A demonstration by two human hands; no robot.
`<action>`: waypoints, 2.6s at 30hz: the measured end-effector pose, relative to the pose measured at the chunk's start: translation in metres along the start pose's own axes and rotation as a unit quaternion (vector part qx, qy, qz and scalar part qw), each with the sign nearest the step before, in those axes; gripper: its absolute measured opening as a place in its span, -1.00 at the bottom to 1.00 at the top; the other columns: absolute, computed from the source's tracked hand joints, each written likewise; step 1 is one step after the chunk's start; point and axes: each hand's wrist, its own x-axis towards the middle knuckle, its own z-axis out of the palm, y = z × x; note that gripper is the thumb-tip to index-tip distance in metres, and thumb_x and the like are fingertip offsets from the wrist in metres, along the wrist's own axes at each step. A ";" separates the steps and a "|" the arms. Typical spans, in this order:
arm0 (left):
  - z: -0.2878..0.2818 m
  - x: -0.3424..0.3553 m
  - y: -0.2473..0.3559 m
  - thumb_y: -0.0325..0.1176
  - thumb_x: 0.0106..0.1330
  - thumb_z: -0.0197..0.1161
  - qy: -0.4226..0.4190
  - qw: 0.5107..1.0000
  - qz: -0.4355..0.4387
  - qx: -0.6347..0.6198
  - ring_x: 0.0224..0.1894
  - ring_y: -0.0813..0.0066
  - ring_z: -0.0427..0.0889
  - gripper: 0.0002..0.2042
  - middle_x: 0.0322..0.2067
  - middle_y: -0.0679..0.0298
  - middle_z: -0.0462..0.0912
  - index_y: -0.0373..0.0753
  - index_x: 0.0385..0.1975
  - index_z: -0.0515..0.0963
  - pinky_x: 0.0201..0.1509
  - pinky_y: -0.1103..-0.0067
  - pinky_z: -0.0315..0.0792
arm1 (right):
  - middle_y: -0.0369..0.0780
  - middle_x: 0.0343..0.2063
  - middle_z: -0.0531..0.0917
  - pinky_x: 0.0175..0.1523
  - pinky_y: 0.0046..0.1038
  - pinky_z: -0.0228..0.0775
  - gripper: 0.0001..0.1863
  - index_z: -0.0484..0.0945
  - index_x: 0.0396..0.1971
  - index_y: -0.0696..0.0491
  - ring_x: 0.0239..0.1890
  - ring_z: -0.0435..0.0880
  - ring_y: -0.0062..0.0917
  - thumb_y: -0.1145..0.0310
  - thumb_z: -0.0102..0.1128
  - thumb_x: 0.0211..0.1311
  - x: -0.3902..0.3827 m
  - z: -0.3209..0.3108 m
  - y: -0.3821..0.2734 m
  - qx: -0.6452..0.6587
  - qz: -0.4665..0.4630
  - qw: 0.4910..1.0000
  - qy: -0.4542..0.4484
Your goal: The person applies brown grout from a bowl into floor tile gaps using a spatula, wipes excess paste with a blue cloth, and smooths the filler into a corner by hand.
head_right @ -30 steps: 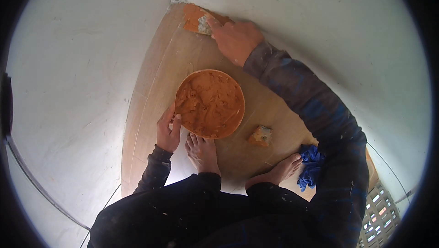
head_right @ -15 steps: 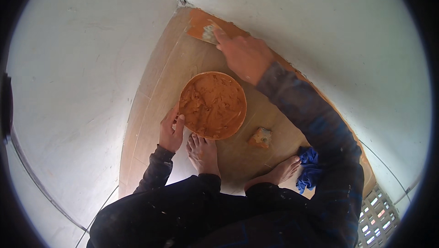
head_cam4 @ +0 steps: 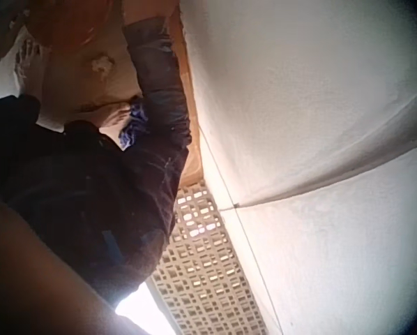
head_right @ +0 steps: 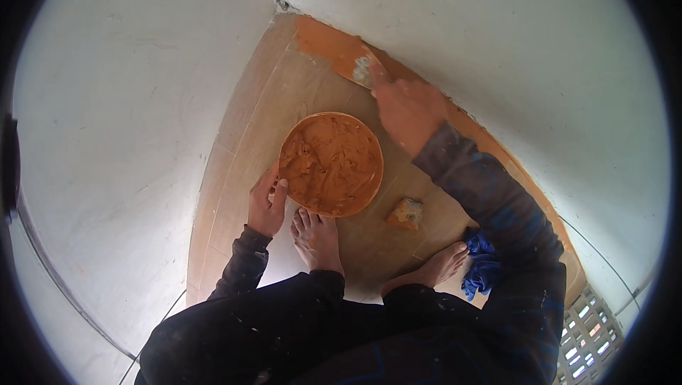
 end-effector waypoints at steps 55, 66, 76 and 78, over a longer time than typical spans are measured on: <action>0.045 0.084 -0.002 -0.26 0.59 0.06 0.140 0.980 0.026 -0.137 -0.05 0.19 0.64 -0.70 -0.14 0.03 0.70 -0.28 0.03 0.66 0.14 0.41 0.44 | 0.00 -0.44 0.64 -0.14 -0.10 0.45 -0.83 0.52 -0.11 0.15 -0.27 0.60 0.05 0.42 0.03 0.43 -0.150 0.021 -0.008 0.349 -0.177 0.899 -0.196; 0.034 0.076 0.007 -0.22 0.58 0.06 0.119 0.984 0.044 -0.124 -0.01 0.21 0.61 -0.69 -0.14 0.08 0.73 -0.24 0.03 0.69 0.17 0.37 0.40 | -0.14 -0.23 0.57 -0.15 -0.24 0.48 -0.59 0.50 0.25 0.05 -0.23 0.62 -0.20 0.43 0.03 0.45 -0.071 -0.004 0.004 0.296 -0.147 0.941 0.079; 0.036 0.078 0.005 -0.25 0.57 0.07 0.118 0.988 0.041 -0.095 -0.05 0.21 0.59 -0.70 -0.17 0.10 0.71 -0.24 0.02 0.68 0.15 0.38 0.39 | -0.19 -0.16 0.55 -0.10 -0.17 0.56 -0.56 0.50 0.29 -0.09 -0.17 0.65 -0.20 0.45 0.04 0.45 0.047 0.036 -0.002 0.142 -0.110 0.968 0.173; 0.035 0.077 0.005 -0.28 0.55 0.08 0.114 0.987 0.044 -0.100 -0.05 0.21 0.59 -0.72 -0.17 0.10 0.71 -0.24 0.02 0.69 0.15 0.38 0.39 | -0.18 -0.15 0.54 -0.10 -0.17 0.56 -0.53 0.48 0.30 -0.07 -0.16 0.65 -0.21 0.47 0.04 0.43 0.059 0.039 -0.004 0.116 -0.109 0.971 0.178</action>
